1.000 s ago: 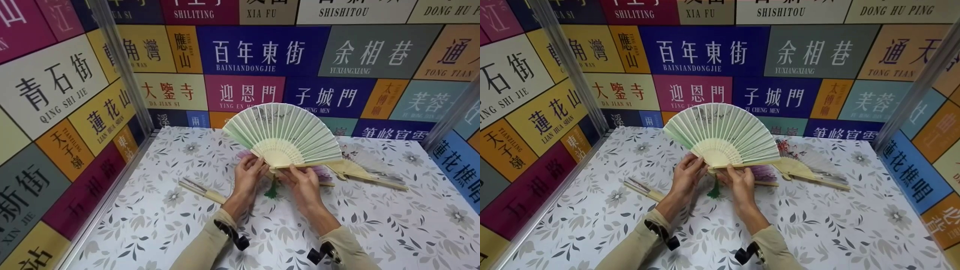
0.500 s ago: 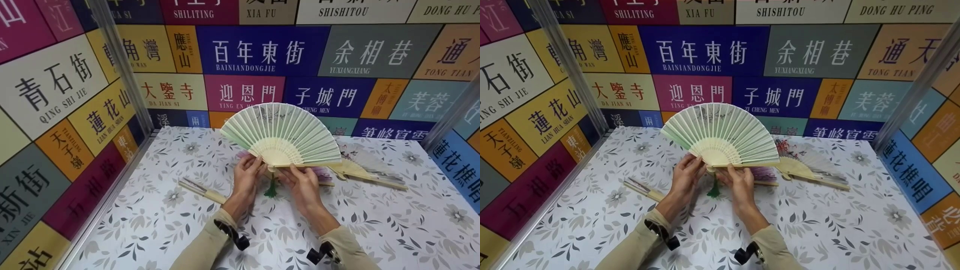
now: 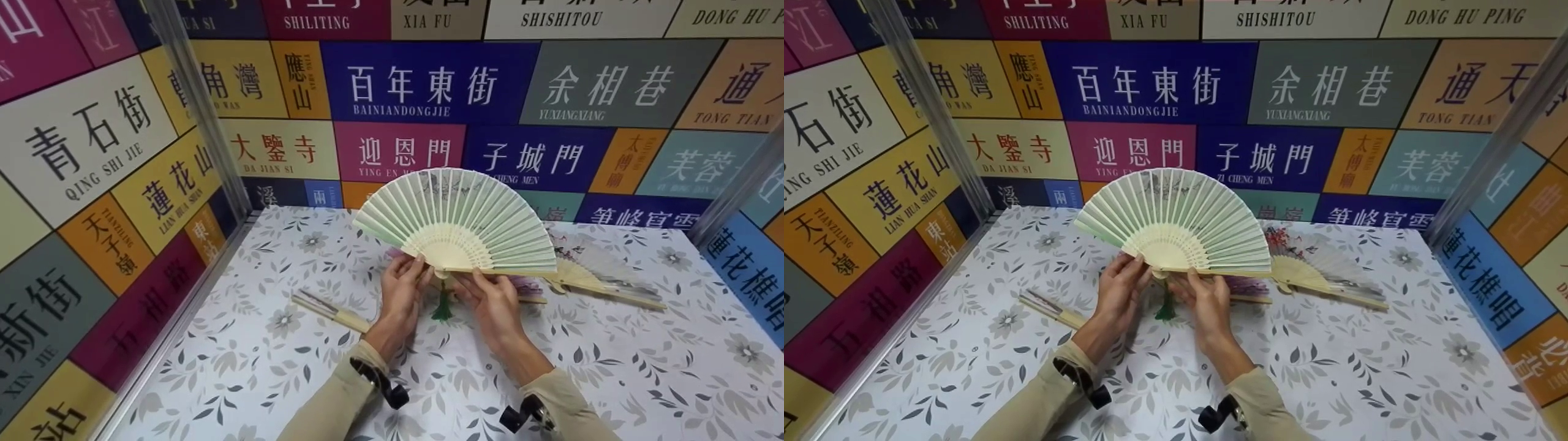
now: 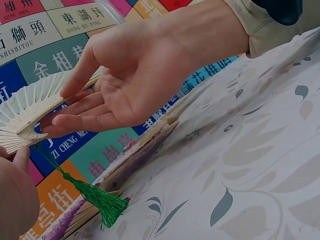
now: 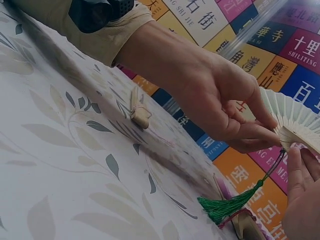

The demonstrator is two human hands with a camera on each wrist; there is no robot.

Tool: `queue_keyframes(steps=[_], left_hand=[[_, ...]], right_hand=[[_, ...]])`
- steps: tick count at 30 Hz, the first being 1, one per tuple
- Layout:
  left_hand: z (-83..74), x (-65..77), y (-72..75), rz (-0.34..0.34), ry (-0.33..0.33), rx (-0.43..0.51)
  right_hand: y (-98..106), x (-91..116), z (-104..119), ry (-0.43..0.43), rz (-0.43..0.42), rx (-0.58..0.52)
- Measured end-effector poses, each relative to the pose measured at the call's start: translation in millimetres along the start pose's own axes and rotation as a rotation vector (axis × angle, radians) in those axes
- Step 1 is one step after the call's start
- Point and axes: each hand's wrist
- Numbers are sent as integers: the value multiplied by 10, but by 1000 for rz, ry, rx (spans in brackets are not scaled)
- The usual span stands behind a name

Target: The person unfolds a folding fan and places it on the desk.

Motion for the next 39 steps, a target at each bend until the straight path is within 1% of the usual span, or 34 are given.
queue_keyframes(steps=[4, 8, 10, 15, 23, 30, 36, 39], left_hand=[[-3, -4, -10, -10, -1, 25], [-15, 2, -32, -5, -5, 62], [-16, 3, -43, -7, -11, 89], [-17, 19, -63, -18, -28, 115], [-32, 56, -100, -34, -29, 106], [-28, 58, -103, -35, -33, 125], [-27, 55, -101, -36, -41, 108], [-25, 59, -91, -44, -38, 79]], right_hand=[[1, 5, -6, -10, 3, -9], [-5, 16, -7, -17, 2, -37], [-9, 19, -7, -19, 1, -44], [-18, 20, -12, -35, -1, -58], [-17, 18, -20, -57, -11, -106], [-7, 19, -25, -76, -24, -122], [11, 19, -30, -86, -36, -118], [14, 12, -37, -91, -52, -111]])
Point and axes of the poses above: each hand's wrist, its own x-axis away from the middle knuckle, its own y-axis out of the back of the hand, z = x × y, and after that the axes turned 1 degree about -z, right-handed
